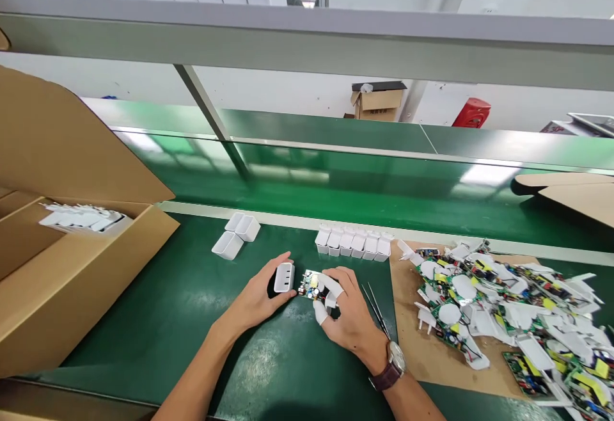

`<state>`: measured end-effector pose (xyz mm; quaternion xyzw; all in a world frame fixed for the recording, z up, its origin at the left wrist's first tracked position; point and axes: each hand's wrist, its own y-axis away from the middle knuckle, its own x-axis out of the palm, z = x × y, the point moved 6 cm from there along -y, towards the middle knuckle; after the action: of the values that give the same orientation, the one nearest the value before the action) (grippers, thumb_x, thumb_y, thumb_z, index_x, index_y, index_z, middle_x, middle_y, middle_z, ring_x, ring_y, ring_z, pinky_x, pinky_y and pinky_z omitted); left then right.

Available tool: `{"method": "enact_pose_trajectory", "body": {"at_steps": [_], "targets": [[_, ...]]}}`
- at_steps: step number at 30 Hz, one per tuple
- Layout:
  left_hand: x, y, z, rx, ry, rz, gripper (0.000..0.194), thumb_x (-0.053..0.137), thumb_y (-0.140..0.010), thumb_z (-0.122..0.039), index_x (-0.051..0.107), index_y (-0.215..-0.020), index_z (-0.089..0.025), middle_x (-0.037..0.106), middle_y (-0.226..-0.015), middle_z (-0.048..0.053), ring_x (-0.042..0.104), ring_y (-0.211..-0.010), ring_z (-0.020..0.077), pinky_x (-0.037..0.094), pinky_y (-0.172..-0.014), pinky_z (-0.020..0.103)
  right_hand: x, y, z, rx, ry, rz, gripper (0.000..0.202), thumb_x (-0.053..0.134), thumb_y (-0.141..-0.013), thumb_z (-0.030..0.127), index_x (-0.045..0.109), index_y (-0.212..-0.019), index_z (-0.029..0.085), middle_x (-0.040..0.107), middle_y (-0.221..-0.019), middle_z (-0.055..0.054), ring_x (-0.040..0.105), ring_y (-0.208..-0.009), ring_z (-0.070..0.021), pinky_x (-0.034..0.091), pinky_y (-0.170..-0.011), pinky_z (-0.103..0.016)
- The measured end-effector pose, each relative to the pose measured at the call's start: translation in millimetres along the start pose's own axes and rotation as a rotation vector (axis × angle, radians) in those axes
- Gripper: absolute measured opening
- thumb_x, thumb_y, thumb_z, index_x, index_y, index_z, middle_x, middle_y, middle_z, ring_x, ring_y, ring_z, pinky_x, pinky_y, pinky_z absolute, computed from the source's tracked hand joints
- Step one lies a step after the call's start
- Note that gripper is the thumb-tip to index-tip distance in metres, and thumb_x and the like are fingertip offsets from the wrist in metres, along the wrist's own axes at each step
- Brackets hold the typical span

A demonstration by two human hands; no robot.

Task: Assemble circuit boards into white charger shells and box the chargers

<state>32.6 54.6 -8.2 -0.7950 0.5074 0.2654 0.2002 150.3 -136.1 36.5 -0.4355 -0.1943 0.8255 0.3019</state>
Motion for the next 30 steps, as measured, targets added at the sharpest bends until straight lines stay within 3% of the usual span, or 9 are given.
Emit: {"method": "enact_pose_trajectory", "body": {"at_steps": [7, 13, 30], "targets": [[16.0, 2.0, -14.4, 0.145, 0.053, -0.010, 0.077, 0.066, -0.095, -0.026, 0.025, -0.160, -0.033, 0.057, -0.146, 0.012, 0.061, -0.129, 0.0272, 0.052, -0.110, 0.047, -6.0, 3.0, 13.1, -0.063, 0.014, -0.089, 0.061, 0.063, -0.090, 0.009, 0.045, -0.147, 0.021, 0.060, -0.127, -0.016, 0.058, -0.116, -0.0304, 0.057, -0.095, -0.053], [16.7, 1.3, -23.4, 0.164, 0.017, 0.007, 0.078, 0.063, -0.097, -0.024, 0.021, -0.161, -0.035, 0.055, -0.148, 0.012, 0.055, -0.136, 0.0293, 0.052, -0.110, 0.052, 2.7, 8.1, 9.9, -0.032, -0.005, -0.005, 0.072, 0.060, -0.092, 0.009, 0.035, -0.157, 0.026, 0.061, -0.133, -0.015, 0.059, -0.118, -0.0313, 0.058, -0.096, -0.054], [19.9, 0.5, -28.4, 0.207, -0.008, 0.034, 0.073, 0.062, -0.096, -0.017, 0.030, -0.160, -0.034, 0.057, -0.149, 0.011, 0.047, -0.143, 0.0271, 0.052, -0.111, 0.048, 6.6, 6.7, 10.4, -0.020, 0.048, 0.035, 0.073, 0.057, -0.093, 0.011, 0.029, -0.160, 0.020, 0.062, -0.134, -0.017, 0.058, -0.119, -0.0336, 0.058, -0.096, -0.056]]}}
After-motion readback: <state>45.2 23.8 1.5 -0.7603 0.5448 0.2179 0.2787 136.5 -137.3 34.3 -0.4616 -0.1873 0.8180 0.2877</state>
